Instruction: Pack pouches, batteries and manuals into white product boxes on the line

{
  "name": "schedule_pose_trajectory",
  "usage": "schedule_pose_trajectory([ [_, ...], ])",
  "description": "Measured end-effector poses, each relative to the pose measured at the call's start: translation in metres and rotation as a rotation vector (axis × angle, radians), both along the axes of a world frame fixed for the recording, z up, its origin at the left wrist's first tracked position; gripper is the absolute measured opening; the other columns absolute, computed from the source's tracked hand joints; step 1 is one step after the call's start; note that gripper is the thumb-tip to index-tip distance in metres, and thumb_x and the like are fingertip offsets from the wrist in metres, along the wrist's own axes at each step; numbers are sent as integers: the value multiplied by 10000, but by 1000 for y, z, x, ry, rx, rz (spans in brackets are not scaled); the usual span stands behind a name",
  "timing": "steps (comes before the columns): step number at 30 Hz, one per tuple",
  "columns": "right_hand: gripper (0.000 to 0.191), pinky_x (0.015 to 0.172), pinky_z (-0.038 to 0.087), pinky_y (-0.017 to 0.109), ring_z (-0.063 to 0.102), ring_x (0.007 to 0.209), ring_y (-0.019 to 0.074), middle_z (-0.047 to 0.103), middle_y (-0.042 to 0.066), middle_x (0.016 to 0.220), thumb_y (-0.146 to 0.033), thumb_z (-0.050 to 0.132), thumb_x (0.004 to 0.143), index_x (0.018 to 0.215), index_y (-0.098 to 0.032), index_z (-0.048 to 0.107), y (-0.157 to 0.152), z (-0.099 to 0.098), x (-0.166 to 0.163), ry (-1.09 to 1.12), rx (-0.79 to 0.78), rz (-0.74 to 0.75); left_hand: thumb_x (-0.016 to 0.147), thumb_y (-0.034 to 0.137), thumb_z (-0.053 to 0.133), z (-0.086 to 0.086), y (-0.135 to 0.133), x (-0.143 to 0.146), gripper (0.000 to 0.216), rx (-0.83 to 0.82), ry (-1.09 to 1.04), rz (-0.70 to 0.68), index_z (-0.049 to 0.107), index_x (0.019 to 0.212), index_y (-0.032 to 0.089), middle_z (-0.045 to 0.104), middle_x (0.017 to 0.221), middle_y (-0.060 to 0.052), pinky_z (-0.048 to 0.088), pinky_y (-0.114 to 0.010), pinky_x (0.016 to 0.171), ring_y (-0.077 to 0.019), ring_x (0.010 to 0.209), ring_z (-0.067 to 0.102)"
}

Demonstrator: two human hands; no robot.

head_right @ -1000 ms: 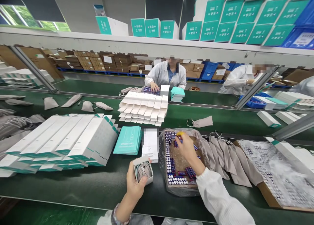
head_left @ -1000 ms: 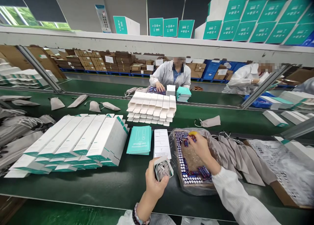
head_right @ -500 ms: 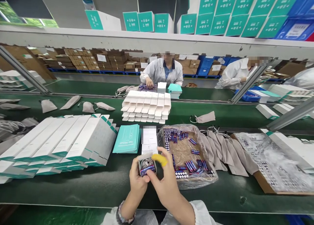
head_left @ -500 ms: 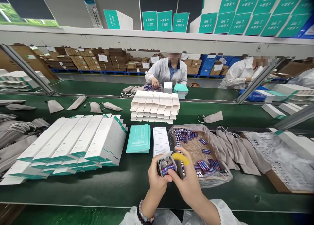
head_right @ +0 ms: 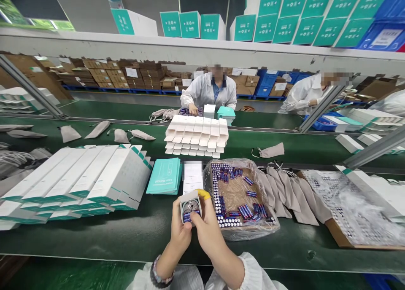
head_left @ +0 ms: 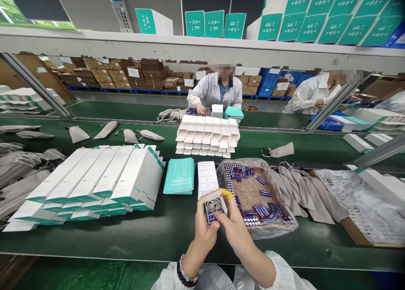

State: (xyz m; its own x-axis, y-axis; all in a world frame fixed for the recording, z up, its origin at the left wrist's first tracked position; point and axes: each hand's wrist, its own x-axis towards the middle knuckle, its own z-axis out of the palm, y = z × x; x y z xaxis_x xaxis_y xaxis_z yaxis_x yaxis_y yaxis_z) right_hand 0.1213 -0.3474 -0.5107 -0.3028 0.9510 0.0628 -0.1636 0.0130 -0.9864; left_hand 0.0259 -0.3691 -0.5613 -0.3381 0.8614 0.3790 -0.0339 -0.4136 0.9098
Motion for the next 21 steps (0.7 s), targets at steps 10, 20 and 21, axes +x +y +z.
schedule_pose_trajectory([
  [10,460,1146,83,722,94,1487,439,215,90,1618,-484,323,1018,1104,-250,709,18,28,35,-816,1073,-27,841,709,520,1,-2,-1,684,9,48,10,512,1327,228,597,1282,-146,463,-457,1019,-312,1185,584],
  [20,296,1158,57,722,62,1508,414,189,58,1638,-421,475,996,1166,-286,676,25,39,38,-760,918,255,942,530,536,-2,-6,0,531,-35,85,3,434,1386,258,550,1345,-129,428,-439,1054,-286,1238,545],
  [21,298,1176,87,694,101,1511,384,225,50,1627,-406,456,1006,1213,-305,646,23,35,39,-647,839,217,931,549,544,1,-7,1,543,-36,57,-3,450,1376,252,556,1333,-128,434,-435,1049,-287,1227,552],
])
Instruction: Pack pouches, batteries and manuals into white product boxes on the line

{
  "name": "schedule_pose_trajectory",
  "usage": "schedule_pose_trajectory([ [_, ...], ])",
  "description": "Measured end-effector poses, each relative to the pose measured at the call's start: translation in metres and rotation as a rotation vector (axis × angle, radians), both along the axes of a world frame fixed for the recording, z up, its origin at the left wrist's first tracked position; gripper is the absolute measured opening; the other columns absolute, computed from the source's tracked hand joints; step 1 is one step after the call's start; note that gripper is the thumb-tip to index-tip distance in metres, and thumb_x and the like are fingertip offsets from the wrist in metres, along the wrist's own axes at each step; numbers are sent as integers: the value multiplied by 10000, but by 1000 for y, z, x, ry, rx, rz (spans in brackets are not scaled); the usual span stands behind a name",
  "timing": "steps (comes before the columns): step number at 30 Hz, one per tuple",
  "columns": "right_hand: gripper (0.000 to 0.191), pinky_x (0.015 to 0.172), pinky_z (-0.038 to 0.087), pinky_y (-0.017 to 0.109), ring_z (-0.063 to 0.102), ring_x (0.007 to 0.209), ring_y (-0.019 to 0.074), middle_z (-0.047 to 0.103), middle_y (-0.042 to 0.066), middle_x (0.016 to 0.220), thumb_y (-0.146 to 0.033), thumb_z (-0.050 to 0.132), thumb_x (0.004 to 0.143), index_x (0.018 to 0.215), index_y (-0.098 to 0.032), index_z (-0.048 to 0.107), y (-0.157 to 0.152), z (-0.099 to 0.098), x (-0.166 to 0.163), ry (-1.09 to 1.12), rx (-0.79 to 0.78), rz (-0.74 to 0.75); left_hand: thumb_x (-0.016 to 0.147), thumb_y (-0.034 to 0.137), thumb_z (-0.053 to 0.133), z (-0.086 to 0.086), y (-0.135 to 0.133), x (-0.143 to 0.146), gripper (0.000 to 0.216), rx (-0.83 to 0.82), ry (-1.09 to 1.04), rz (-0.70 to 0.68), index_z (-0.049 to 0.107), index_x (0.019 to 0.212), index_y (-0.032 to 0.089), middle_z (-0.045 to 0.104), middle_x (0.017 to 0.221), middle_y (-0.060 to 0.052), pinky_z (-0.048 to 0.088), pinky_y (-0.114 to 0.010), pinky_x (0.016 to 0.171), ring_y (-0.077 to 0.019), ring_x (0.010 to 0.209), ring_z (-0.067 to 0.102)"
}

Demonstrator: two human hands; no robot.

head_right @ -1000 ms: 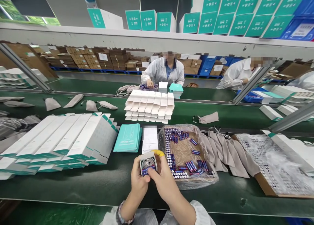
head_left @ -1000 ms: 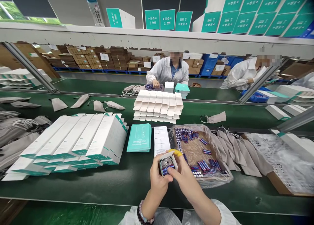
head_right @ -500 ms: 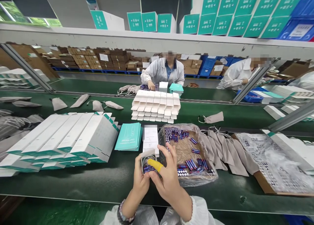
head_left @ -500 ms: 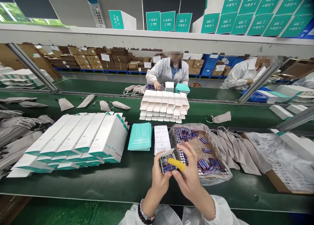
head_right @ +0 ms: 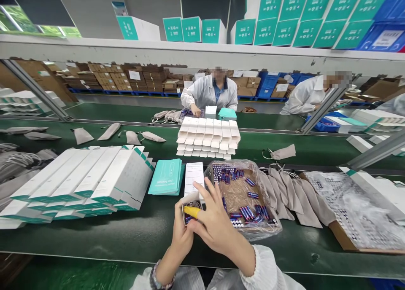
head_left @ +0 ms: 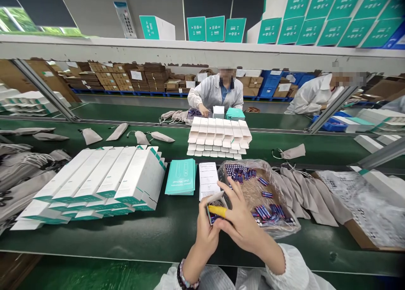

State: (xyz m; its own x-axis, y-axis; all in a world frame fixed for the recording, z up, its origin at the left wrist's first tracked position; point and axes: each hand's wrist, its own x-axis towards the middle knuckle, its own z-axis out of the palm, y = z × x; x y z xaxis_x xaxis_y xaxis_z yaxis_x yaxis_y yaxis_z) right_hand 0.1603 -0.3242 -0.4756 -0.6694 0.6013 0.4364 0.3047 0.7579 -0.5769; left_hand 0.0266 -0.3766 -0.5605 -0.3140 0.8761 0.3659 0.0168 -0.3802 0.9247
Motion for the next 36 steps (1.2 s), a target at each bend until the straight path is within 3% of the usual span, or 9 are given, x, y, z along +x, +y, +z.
schedule_pose_trajectory([
  [4,347,1202,266,529,363,1440,251,423,55,1522,-394,433,1024,1367,-354,466,-7,-23,-3,552,-550,-186,894,701,455,16,-5,4,660,2,-232,-12,479,1363,237,553,1337,-124,455,-421,1031,-300,1234,542],
  [7,358,1193,304,474,467,1372,241,551,53,1418,-464,512,986,1319,-330,519,-11,-34,-13,658,-919,-97,987,541,419,29,-8,4,468,-84,-333,-50,518,1330,238,562,1349,-97,411,-394,1083,-273,1285,505],
  [14,381,1115,404,379,513,1317,214,618,1,1322,-362,701,887,1254,-372,598,-12,-38,-31,786,-1089,1,977,313,530,41,-4,10,255,-170,-182,17,580,1219,246,607,1237,-74,478,-353,1007,-231,1185,573],
  [18,257,1068,448,424,578,1232,249,638,27,1271,-351,706,879,1133,-343,668,-9,-37,-24,751,-990,-34,983,199,499,31,0,4,128,172,91,154,584,1068,241,630,1050,-50,529,-334,889,-189,1031,620],
  [20,128,1106,407,473,532,1292,271,628,40,1298,-342,634,930,1032,-318,707,-6,-35,-12,630,-813,-37,943,284,600,25,1,-7,62,333,235,145,613,993,249,671,986,-37,535,-353,859,-203,980,631],
  [23,245,1170,308,548,393,1420,289,593,63,1381,-310,494,1001,1137,-311,697,-2,-33,11,384,-470,41,828,516,713,23,-2,-28,330,441,513,103,650,1007,246,739,1001,-62,547,-416,831,-259,970,650],
  [26,417,1161,352,546,435,1399,285,560,93,1429,-285,535,983,1400,-299,522,3,-30,27,177,-205,156,864,420,701,32,-10,-41,273,333,757,56,636,1044,225,740,1093,-102,554,-454,845,-289,1044,634],
  [29,489,1105,461,464,532,1314,251,587,107,1393,-222,557,977,1450,-286,452,9,-27,29,84,-17,186,865,208,697,46,-15,-44,162,177,803,-27,651,1015,248,735,1134,-76,558,-442,885,-262,1049,634],
  [36,356,1012,549,426,610,1193,251,639,101,1283,-228,548,979,1330,-279,566,16,-8,23,45,83,157,884,284,685,76,-18,-38,107,-172,509,-118,685,990,295,719,1179,-54,593,-304,662,-255,1075,624],
])
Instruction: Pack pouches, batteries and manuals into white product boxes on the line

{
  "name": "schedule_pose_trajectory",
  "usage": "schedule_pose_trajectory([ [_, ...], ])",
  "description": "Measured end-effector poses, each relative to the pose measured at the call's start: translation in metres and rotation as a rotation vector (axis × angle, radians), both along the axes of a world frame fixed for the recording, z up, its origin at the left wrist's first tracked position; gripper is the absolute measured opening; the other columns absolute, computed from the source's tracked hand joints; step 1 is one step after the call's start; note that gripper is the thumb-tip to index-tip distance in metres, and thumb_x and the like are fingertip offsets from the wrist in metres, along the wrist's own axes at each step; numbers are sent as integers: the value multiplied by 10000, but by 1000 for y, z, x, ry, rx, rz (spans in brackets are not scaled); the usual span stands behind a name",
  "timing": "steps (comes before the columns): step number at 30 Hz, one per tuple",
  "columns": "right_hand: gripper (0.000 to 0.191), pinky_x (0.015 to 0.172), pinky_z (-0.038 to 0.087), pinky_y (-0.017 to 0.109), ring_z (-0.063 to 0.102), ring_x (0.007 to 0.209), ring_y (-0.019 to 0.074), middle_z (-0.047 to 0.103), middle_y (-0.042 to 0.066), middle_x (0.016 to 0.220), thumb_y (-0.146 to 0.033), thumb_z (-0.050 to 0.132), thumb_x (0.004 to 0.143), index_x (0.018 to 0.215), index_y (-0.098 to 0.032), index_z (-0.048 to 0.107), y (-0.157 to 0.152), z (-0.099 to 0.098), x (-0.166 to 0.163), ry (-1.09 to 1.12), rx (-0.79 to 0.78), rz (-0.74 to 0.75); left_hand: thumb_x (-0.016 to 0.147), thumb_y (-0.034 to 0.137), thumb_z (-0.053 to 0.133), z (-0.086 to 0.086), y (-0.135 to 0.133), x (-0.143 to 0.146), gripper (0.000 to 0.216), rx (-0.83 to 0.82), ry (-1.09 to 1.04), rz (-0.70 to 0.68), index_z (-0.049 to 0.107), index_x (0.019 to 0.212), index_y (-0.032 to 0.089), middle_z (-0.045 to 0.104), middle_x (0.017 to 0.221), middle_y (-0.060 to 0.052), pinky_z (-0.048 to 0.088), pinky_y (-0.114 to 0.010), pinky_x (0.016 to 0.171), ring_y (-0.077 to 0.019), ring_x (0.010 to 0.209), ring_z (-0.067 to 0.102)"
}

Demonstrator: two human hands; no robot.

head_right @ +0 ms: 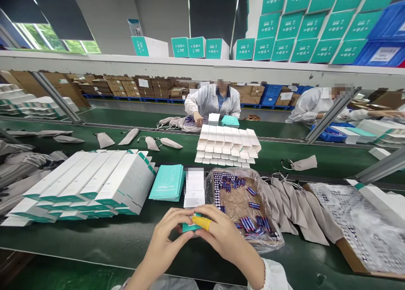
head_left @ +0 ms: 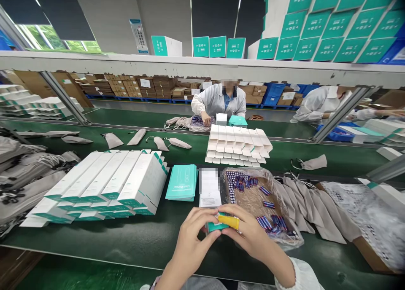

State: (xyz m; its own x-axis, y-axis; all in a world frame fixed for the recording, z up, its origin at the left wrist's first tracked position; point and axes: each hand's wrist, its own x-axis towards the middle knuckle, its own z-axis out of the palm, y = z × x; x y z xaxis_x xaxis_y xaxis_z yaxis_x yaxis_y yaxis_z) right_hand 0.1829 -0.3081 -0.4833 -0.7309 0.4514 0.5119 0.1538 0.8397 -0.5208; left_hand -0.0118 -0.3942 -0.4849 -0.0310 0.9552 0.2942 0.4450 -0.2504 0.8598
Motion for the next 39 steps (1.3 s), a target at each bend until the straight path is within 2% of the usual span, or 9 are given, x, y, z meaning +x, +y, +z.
schedule_pose_trajectory([
  [4,341,1017,541,454,602,1204,260,655,112,1251,-146,520,969,1284,-255,592,-3,9,-1,-31,110,-14,929,222,603,-7,-7,0,82,9,65,5,652,970,273,674,1297,-69,602,-354,779,-271,1198,582],
  [8,311,1043,525,468,538,1283,268,637,116,1269,-140,537,962,1248,-251,588,-3,0,-2,-28,142,40,903,103,595,-39,-3,-6,228,339,211,12,637,1054,269,675,1313,-88,559,-460,949,-284,1265,560],
  [12,308,1071,500,468,500,1311,270,592,132,1294,-150,536,967,1259,-246,560,-3,-16,-7,10,120,55,882,84,596,-68,10,-9,411,584,203,-12,589,1218,320,691,1288,-96,588,-474,849,-289,1185,607],
  [18,340,1002,540,510,560,1208,331,620,154,1299,-152,627,902,1238,-190,587,-17,14,-8,-268,126,-4,921,132,508,-69,-2,-5,358,470,51,-131,548,1227,314,627,1358,-119,513,-573,944,-320,1262,545],
  [22,358,892,606,453,654,1076,297,678,98,1212,-274,677,887,1237,-282,601,-7,47,25,-229,-164,-58,950,209,466,-59,-9,-31,360,396,-20,101,491,1303,273,567,1401,-146,435,-596,1045,-332,1323,490],
  [26,386,861,618,367,656,1141,267,655,100,1276,-378,632,922,1289,-293,549,43,62,38,478,-501,-609,954,204,507,-51,15,-71,318,263,270,434,527,1267,258,622,1328,-114,428,-565,1066,-327,1366,443],
  [30,562,865,609,368,705,1005,233,704,74,1137,-237,774,805,1291,-269,492,105,51,-17,576,-1065,-549,927,283,588,-55,50,-93,437,120,703,337,508,1354,233,550,1459,-111,345,-653,1117,-398,1437,351],
  [32,406,796,616,345,720,840,195,720,57,983,-208,717,860,1217,-230,524,136,37,-59,481,-1329,-474,878,277,658,-61,63,-97,522,77,834,290,508,1376,236,543,1471,-113,339,-671,1115,-424,1418,380],
  [39,311,801,586,391,663,964,204,635,82,1187,-326,617,963,1226,-162,591,241,9,-166,426,-1322,-645,739,174,797,-62,76,-102,596,21,903,306,574,1285,256,620,1370,-110,423,-627,1042,-424,1316,497],
])
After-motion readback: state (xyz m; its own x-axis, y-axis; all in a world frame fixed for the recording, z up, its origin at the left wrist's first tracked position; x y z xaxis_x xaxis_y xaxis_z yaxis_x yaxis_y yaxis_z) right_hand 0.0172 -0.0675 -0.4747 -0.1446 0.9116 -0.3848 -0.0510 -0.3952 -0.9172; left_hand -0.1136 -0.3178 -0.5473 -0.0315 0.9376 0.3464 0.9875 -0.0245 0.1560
